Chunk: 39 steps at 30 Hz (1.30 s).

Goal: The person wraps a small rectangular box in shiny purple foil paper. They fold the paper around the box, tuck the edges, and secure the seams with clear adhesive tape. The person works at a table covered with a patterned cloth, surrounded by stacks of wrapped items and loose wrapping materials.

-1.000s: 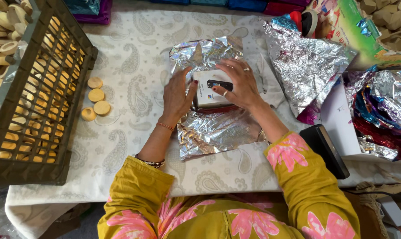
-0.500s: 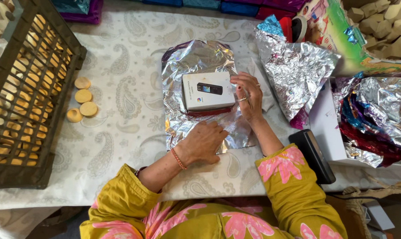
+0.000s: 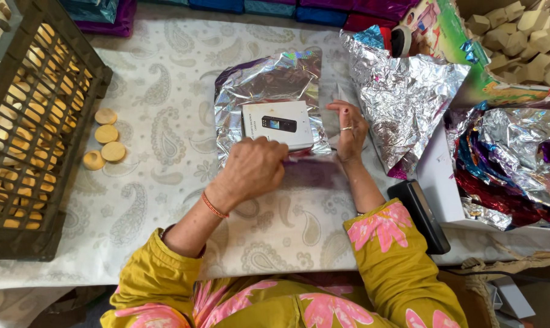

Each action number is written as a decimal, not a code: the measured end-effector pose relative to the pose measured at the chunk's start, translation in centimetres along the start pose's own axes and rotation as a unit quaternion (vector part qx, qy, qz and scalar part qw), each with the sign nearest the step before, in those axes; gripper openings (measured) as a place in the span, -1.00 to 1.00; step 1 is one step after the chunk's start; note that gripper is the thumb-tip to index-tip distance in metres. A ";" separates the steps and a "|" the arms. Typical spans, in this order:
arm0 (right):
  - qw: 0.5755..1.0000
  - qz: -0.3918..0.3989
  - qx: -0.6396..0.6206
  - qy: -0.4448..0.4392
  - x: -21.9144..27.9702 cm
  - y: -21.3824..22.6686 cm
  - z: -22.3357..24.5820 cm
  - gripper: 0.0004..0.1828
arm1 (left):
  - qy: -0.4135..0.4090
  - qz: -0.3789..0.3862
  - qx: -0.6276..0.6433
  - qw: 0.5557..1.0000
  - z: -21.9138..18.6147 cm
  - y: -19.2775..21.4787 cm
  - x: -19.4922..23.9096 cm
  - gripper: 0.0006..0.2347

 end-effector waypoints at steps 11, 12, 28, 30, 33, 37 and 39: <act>0.978 -0.021 0.121 0.169 0.5 0.1 3.6 -0.21 | 0.079 -0.068 -0.053 0.993 5.8 -1.2 -4.9 -0.93; 0.973 -0.024 0.132 0.186 0.6 0.0 4.2 -0.21 | 0.076 -0.074 -0.067 0.992 6.5 -1.7 -5.3 -0.94; 0.874 0.214 0.259 0.352 3.2 -6.6 10.7 -0.26 | 0.103 -0.017 0.023 0.994 12.0 -6.9 -6.1 -0.89; 0.889 0.231 0.257 0.301 2.4 -6.3 9.4 -0.24 | 0.085 -0.040 0.041 0.995 11.8 -6.5 -5.7 -0.90; 0.917 0.224 0.242 0.225 1.4 -4.7 6.5 -0.31 | 0.068 -0.079 0.080 0.991 11.1 -5.8 -5.0 -0.92; 0.968 0.159 0.160 0.105 1.1 -3.0 1.7 -0.73 | 0.091 -0.081 0.136 0.983 11.0 -5.3 -4.8 -0.93; 0.984 0.123 0.119 0.057 0.8 -2.3 -0.4 -0.87 | 0.094 -0.087 0.143 0.981 10.9 -5.0 -4.7 -0.94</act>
Point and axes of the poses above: each hand's wrist, its own x-axis away from the middle knuckle, its own y-axis out of the back of the hand, z = x × y, the point moved 5 cm from there along -x, towards the middle knuckle, and after that the axes turned 8 degrees about z, right-handed, at the moved point
